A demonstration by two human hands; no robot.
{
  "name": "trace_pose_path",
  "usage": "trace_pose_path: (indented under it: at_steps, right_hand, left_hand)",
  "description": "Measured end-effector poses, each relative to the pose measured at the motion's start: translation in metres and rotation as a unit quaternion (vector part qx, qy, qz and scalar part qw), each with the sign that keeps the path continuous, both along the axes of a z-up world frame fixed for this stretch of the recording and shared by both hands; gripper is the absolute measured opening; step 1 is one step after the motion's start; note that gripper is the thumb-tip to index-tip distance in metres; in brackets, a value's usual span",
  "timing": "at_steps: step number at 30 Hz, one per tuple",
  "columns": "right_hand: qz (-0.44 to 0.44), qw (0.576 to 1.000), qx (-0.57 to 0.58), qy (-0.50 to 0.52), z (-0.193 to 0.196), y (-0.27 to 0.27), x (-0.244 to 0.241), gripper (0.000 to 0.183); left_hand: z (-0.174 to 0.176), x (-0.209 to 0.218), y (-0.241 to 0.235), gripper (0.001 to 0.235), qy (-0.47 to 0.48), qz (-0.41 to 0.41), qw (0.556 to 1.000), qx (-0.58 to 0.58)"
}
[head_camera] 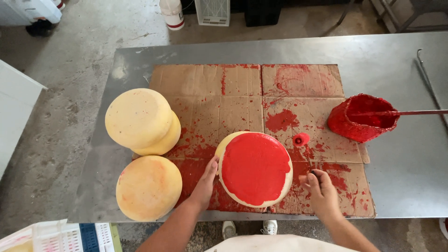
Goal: The person uses a paint roller to apply red paint to the top surface of round, pale objects. After coating one object, they place it into a blue crate on the floor and begin painting another.
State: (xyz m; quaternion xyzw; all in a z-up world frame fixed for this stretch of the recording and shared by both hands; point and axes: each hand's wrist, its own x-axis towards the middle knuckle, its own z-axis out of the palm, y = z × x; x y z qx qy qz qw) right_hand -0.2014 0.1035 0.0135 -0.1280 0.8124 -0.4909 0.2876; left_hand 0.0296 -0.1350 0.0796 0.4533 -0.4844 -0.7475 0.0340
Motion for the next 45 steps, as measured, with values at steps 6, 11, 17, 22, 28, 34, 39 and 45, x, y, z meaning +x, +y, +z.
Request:
trace_pose_path:
  at_steps: [6,11,17,22,28,34,39,45]
  right_hand:
    - [-0.119,0.981,-0.139,-0.063,0.007,-0.041,0.026,0.028]
    - [0.013,0.998,0.01,0.068,0.033,-0.091,-0.015,0.035]
    - [0.191,0.975,0.091,0.066,0.075,-0.146,-0.063,0.028]
    - [0.248,0.944,0.209,0.059,0.14,-0.135,-0.05,0.044]
    - [0.303,0.906,0.234,0.18,0.095,-0.027,-0.073,0.043]
    - [0.329,0.883,0.252,0.223,0.094,-0.027,-0.075,0.043]
    - [0.366,0.831,0.241,0.343,0.086,-0.11,-0.056,0.044]
    - [0.334,0.807,0.15,0.462,0.057,-0.007,-0.057,0.041]
  left_hand:
    - [0.0,-0.008,0.003,0.075,0.093,0.044,0.988,0.116]
    - [-0.034,0.016,0.035,0.088,0.128,0.076,0.985,0.086]
    - [-0.062,0.03,0.057,0.097,0.156,0.107,0.969,0.156]
    - [-0.058,0.03,0.053,0.086,0.122,0.124,0.975,0.136]
    - [-0.033,0.028,0.045,0.087,0.085,0.183,0.96,0.192]
    - [-0.034,0.016,0.043,0.074,0.09,0.203,0.965,0.14]
    - [-0.005,-0.002,0.006,0.074,0.069,0.15,0.983,0.079]
    - [0.016,-0.028,-0.038,0.089,0.084,0.065,0.994,0.029]
